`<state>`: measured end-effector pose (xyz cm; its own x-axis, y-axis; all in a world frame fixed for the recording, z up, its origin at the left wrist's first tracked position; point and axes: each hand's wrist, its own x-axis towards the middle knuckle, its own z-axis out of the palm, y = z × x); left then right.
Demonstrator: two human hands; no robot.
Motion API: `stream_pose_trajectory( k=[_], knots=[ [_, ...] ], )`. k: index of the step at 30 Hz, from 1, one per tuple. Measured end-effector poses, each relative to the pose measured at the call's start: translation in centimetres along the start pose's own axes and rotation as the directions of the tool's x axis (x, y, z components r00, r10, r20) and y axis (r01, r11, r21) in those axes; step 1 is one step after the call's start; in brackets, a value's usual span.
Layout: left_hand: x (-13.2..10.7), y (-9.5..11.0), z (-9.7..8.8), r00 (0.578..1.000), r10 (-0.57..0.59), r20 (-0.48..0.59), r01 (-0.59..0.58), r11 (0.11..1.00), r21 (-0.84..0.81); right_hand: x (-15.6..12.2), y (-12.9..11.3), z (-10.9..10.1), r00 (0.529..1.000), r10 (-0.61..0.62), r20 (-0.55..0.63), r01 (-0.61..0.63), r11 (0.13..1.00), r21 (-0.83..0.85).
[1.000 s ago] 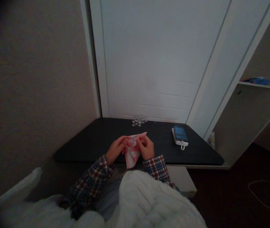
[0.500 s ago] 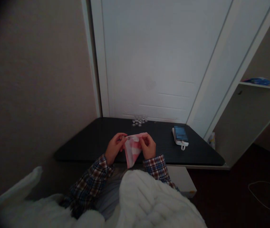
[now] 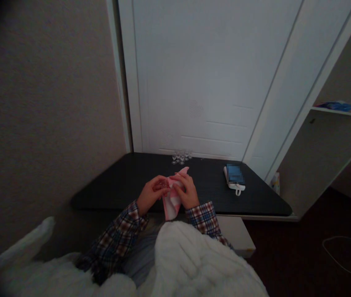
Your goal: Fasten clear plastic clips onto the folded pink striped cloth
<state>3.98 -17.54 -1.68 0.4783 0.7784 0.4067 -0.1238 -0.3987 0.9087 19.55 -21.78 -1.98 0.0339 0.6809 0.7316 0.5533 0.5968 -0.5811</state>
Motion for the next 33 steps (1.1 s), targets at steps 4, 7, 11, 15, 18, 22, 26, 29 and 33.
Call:
stream_pose_trajectory(
  k=[4, 7, 11, 15, 18, 22, 26, 29, 33],
  knots=[
    [-0.1, 0.2, 0.0, 1.000, 0.013, 0.006, -0.013, 1.000, -0.022, 0.0, 0.2, 0.3, 1.000, 0.024, 0.008, -0.024, 0.994, 0.108],
    [0.0, 0.2, 0.0, 1.000, 0.011, -0.009, -0.012, 0.999, -0.045, -0.1, 0.4, 0.3, 0.998, 0.068, 0.006, -0.068, 0.992, 0.108],
    [0.1, 0.1, 0.0, 0.999, 0.002, -0.040, -0.004, 0.998, -0.070, -0.2, 0.4, 0.4, 0.993, 0.117, 0.004, -0.116, 0.988, 0.102],
    [0.1, 0.0, 0.0, 0.998, 0.006, -0.060, -0.011, 0.996, -0.083, -0.2, 0.3, 0.4, 0.988, 0.154, -0.014, -0.152, 0.983, 0.105],
    [0.2, 0.0, 0.0, 0.996, 0.010, -0.083, -0.018, 0.996, -0.088, -0.2, 0.4, 0.3, 0.984, 0.175, -0.017, -0.172, 0.979, 0.108],
    [0.2, -0.1, 0.0, 0.989, 0.013, -0.144, -0.025, 0.996, -0.081, -0.1, 0.9, 0.3, 0.972, 0.226, -0.067, -0.221, 0.972, 0.080],
    [0.3, -0.2, -0.1, 0.981, 0.016, -0.195, -0.029, 0.997, -0.066, -0.2, 1.2, 0.2, 0.956, 0.271, -0.110, -0.266, 0.962, 0.059],
    [0.4, -0.3, -0.2, 0.974, 0.004, -0.226, -0.013, 0.999, -0.037, -0.2, 1.1, 0.2, 0.962, 0.245, -0.122, -0.236, 0.968, 0.085],
    [0.6, -0.4, -0.3, 0.971, -0.008, -0.240, 0.008, 1.000, -0.001, -0.2, 0.9, 0.2, 0.973, 0.172, -0.152, -0.161, 0.984, 0.082]
  ],
)
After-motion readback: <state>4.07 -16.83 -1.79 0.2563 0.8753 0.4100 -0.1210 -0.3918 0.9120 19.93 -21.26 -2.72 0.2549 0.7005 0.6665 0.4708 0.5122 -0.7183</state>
